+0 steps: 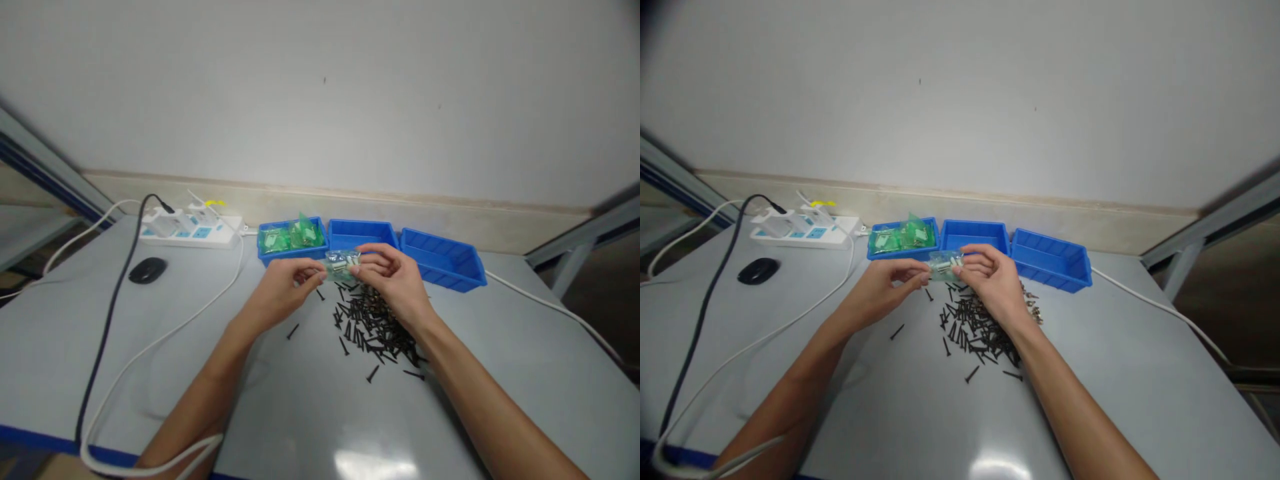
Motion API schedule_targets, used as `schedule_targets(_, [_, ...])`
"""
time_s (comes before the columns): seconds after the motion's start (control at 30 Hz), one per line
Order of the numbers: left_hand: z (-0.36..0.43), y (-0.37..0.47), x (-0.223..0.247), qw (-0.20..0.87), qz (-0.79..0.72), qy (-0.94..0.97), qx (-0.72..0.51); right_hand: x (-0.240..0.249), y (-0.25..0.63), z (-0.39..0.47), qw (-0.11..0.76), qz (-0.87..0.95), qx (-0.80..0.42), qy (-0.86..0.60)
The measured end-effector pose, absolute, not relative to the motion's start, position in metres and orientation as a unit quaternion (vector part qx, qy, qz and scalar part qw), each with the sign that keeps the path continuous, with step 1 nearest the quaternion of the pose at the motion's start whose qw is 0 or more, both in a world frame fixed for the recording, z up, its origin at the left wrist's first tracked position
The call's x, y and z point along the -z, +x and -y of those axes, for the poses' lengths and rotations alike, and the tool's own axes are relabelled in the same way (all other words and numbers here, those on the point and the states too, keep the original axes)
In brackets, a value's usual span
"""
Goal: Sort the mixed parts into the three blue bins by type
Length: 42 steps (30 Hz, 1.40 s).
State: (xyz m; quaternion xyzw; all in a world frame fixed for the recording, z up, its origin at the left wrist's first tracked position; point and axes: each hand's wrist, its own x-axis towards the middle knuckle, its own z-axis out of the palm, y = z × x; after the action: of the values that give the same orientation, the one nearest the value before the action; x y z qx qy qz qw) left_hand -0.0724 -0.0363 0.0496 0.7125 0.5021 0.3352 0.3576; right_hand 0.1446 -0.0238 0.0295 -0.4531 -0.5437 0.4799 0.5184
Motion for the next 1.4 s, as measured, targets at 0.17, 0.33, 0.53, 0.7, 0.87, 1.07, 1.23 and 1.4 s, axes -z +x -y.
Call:
schedule_targets(0.17, [0.033,-0.111,-0.053,0.308,-0.516,0.782,-0.163,-0.051,0.104,-0.007,0.535,0.7,-0.216,-0.42])
schedule_targets(0.33, [0.036,-0.123,-0.054,0.316,-0.528,0.777,-0.132,-0.045,0.07,-0.038,0.432,0.813,-0.057,-0.386])
schedule_targets(0.53, [0.036,-0.129,-0.054,0.316,-0.536,0.776,-0.101,-0.04,0.047,-0.048,0.255,0.921,-0.064,-0.289])
schedule_targets(0.7, [0.038,-0.128,-0.055,0.308,-0.54,0.778,-0.092,-0.057,0.044,-0.041,0.155,0.945,-0.049,-0.284])
schedule_targets(0.87, [0.039,-0.124,-0.055,0.318,-0.537,0.775,-0.103,-0.061,0.049,-0.031,0.095,0.951,-0.008,-0.295])
schedule_targets(1.07, [0.039,-0.124,-0.053,0.321,-0.532,0.774,-0.119,-0.062,0.051,-0.025,0.091,0.936,-0.032,-0.338])
schedule_targets(1.23, [0.036,-0.123,-0.048,0.304,-0.524,0.784,-0.135,-0.065,0.055,-0.024,0.184,0.92,-0.098,-0.331])
schedule_targets(1.4, [0.033,-0.118,-0.045,0.279,-0.525,0.784,-0.181,-0.064,0.079,-0.02,0.363,0.865,-0.092,-0.335])
